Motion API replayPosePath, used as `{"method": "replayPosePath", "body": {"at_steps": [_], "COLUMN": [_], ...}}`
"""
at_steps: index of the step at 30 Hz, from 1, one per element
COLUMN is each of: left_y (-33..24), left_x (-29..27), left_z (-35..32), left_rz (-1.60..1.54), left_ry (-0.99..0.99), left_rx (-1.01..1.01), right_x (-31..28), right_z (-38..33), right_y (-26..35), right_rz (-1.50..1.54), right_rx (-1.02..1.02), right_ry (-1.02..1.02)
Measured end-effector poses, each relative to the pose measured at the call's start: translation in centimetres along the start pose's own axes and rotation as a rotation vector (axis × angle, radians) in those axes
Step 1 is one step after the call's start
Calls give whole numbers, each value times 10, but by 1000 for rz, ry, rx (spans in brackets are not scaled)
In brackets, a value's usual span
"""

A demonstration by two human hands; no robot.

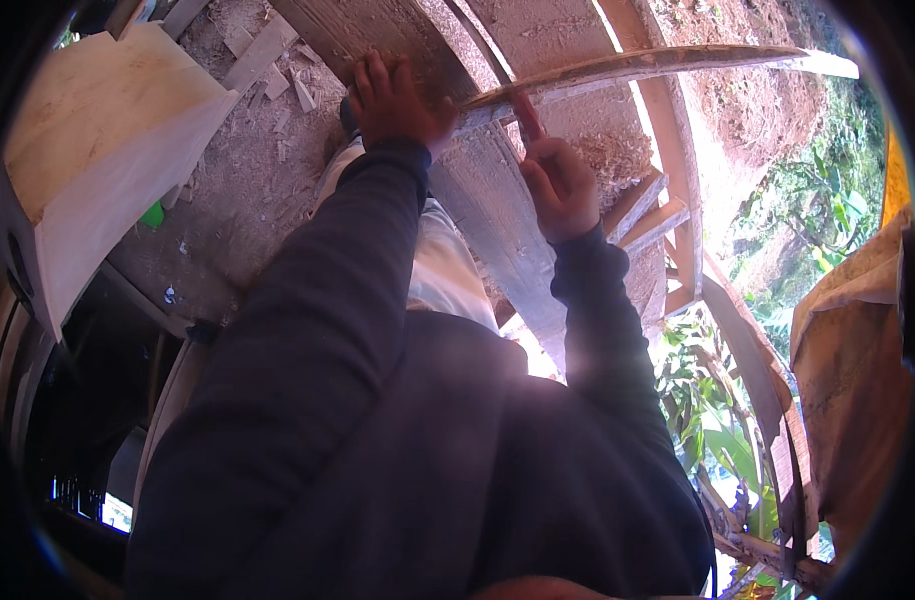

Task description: The person uses a hand saw to cut a long wooden plank that is supported by a makeshift wooden frame. They hold the plank steady with their left hand while sawing with their right hand, creating sawdust. The person pauses briefly to inspect the cut before continuing the sawing motion.

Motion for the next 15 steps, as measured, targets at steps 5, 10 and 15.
{"method": "replayPosePath", "body": {"at_steps": [5, 10, 15], "left_y": [9, 3, -7], "left_x": [-16, -11, -14], "left_z": [5, 15, 8], "left_rz": [20, 4, 37], "left_ry": [-68, -53, 0], "left_rx": [7, 20, -18], "right_x": [-20, -30, -6], "right_z": [-165, -126, -16], "right_y": [-8, 2, 0], "right_rz": [-299, -65, -3], "right_rx": [108, -5, 28], "right_ry": [92, 13, 9]}}
Point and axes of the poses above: each hand's wrist, its own z-axis towards the middle knuckle, its own x-axis out of the palm, y = z × x, the point moved 5 cm from there along z, towards the middle knuckle, and after that the axes turned 9 degrees about y, right-handed, at the moved point
